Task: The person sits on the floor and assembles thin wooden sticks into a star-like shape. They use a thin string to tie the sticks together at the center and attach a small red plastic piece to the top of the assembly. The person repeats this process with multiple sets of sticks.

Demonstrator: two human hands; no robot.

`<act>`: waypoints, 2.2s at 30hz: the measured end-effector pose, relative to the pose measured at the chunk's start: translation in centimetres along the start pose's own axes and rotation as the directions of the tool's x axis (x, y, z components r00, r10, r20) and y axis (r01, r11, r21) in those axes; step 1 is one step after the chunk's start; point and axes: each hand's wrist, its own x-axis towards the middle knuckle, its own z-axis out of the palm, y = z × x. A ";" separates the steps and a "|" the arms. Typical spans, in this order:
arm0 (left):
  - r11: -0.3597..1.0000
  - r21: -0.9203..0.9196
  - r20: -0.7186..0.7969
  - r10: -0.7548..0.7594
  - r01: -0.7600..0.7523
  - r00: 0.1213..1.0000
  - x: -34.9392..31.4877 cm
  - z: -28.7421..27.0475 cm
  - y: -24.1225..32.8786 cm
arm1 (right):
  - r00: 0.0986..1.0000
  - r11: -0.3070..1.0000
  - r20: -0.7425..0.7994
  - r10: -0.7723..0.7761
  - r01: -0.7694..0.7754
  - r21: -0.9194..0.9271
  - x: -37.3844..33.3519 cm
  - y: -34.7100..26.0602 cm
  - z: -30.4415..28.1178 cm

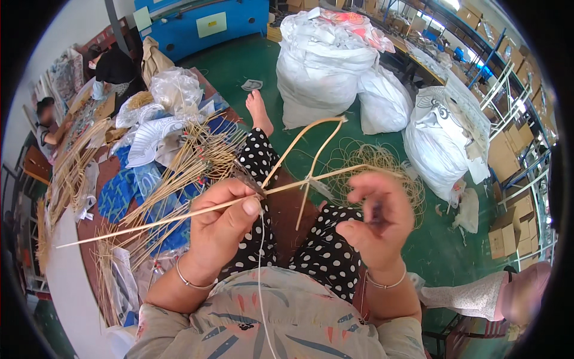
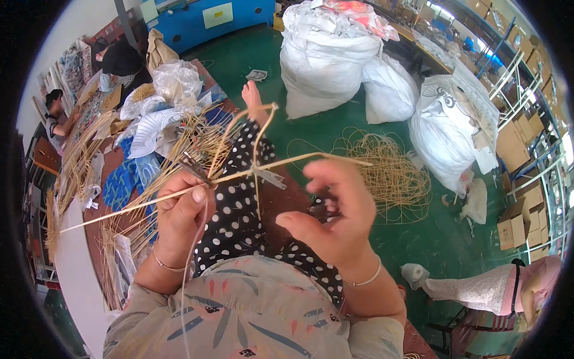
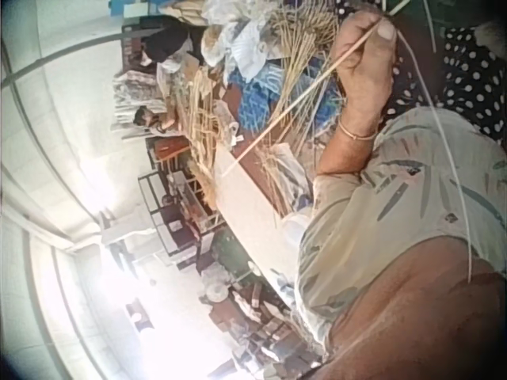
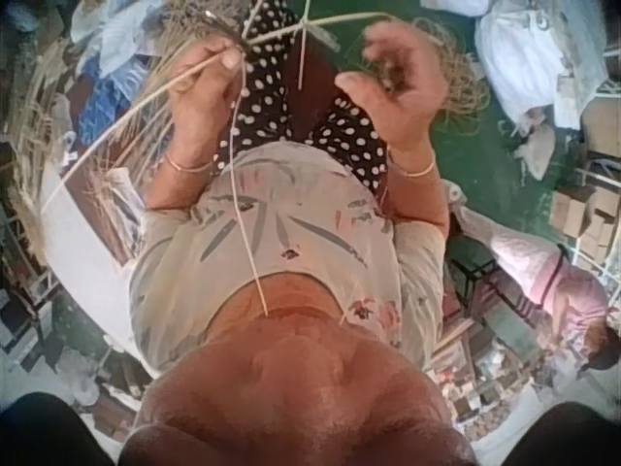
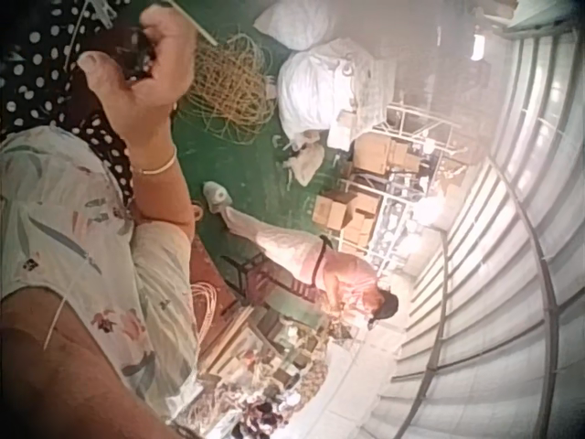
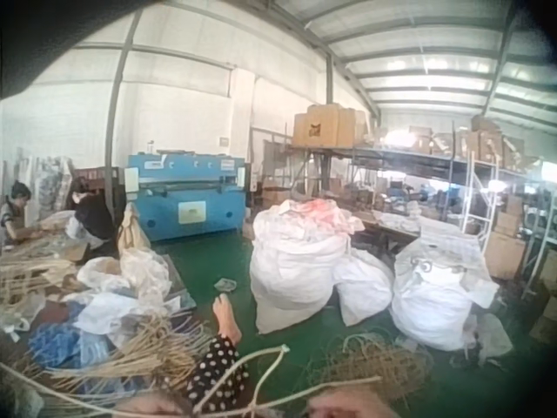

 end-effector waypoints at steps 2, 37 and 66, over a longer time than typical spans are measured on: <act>0.998 0.030 0.073 0.061 -0.064 0.995 1.1 -0.5 -0.7 | 0.975 0.975 0.108 0.193 -0.203 0.085 -0.9 1.2 0.2; 0.972 0.051 0.076 0.227 -0.232 0.971 0.3 0.9 -1.4 | 0.979 0.988 0.131 -0.154 0.156 -0.003 -1.0 0.7 5.9; 0.617 0.652 0.116 0.494 -0.441 0.862 6.9 -1.1 -2.8 | 0.553 0.481 0.549 -0.627 -0.280 0.831 2.9 -4.7 2.1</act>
